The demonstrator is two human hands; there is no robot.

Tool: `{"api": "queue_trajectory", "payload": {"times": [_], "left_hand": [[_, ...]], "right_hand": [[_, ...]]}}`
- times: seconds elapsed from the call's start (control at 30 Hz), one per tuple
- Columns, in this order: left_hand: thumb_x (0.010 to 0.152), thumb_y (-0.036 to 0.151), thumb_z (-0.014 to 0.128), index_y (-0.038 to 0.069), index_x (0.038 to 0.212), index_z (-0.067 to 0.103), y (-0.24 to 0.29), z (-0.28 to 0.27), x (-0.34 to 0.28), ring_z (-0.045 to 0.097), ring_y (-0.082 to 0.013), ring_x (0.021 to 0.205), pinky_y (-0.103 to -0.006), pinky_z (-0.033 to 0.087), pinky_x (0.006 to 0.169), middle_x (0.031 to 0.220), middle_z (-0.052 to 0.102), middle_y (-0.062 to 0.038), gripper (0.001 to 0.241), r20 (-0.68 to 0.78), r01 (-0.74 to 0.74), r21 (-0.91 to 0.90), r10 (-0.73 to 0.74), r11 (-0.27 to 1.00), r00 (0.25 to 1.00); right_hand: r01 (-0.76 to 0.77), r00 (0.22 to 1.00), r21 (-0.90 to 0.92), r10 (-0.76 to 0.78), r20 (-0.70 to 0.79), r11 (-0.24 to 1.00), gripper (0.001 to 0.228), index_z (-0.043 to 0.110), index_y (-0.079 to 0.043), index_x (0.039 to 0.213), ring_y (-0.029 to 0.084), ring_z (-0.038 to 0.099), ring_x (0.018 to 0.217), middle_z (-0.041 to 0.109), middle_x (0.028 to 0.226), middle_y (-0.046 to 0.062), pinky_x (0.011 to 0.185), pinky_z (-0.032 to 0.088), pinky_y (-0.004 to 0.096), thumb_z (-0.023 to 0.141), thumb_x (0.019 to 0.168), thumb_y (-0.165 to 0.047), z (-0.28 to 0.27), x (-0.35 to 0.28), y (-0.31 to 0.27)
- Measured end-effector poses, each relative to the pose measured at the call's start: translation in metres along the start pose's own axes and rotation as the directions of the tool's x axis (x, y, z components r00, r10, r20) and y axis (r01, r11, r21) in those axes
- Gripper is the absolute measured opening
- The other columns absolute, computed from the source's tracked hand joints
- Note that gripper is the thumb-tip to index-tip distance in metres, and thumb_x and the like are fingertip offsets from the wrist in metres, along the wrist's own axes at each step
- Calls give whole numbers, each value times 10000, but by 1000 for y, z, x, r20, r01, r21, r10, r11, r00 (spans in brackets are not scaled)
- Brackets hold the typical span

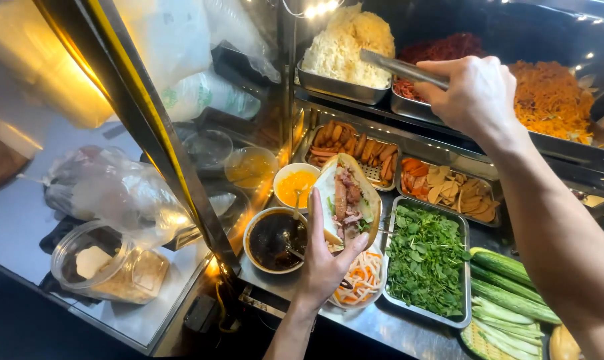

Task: Preparing a sandwich with various fillings and making a fruit drink at a food stall.

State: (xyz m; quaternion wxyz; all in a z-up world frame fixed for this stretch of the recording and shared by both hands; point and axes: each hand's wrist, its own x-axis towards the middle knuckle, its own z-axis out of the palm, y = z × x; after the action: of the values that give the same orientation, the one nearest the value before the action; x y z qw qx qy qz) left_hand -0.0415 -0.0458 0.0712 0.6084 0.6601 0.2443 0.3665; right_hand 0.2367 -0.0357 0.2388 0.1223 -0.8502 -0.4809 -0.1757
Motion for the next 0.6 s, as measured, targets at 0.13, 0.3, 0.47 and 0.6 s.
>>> {"api": "queue_trajectory", "payload": {"times": [0.13, 0.3, 0.47, 0.6], "left_hand": [[858, 335, 699, 162, 1615, -40, 4, -1, 13, 8, -271, 1595, -464, 52, 1264, 1726, -52, -130, 1072, 30, 81, -32, -80, 996, 996], [874, 286, 688, 135, 1616, -13, 4, -2, 22, -3, -255, 1592, -427, 38, 1262, 1723, -47, -137, 1032, 33, 29, -60, -27, 998, 999], [870, 292, 684, 125, 1615, -7, -1, 1, 30, 14, -268, 1592, -426, 49, 1266, 1721, -43, -146, 1030, 15, 22, -73, -21, 997, 1000], [860, 260, 703, 111, 1617, 35, 2, 5, 35, 32, -257, 1589, -398, 52, 1260, 1718, 9, -164, 1021, -15, 1, -86, -2, 996, 1000]], "right_hand": [[-39, 997, 77, 34, 74, 996, 385, 737, -335, 1360, 270, 678, 608, 762, 731, 49, 678, 571, 464, 695, 1002, -470, -1, 6, -13], [-64, 997, 100, 59, 52, 993, 364, 748, -293, 1354, 213, 517, 423, 717, 601, 79, 529, 505, 425, 731, 1014, -422, -3, -3, -8], [-156, 979, 80, 143, 143, 985, 464, 719, -324, 1382, 293, 620, 719, 739, 771, 120, 760, 506, 485, 733, 954, -504, -9, -3, -15], [-163, 972, 57, 151, 180, 985, 434, 713, -357, 1361, 373, 694, 970, 790, 976, 119, 892, 504, 528, 706, 945, -482, 0, -1, -14]]}}
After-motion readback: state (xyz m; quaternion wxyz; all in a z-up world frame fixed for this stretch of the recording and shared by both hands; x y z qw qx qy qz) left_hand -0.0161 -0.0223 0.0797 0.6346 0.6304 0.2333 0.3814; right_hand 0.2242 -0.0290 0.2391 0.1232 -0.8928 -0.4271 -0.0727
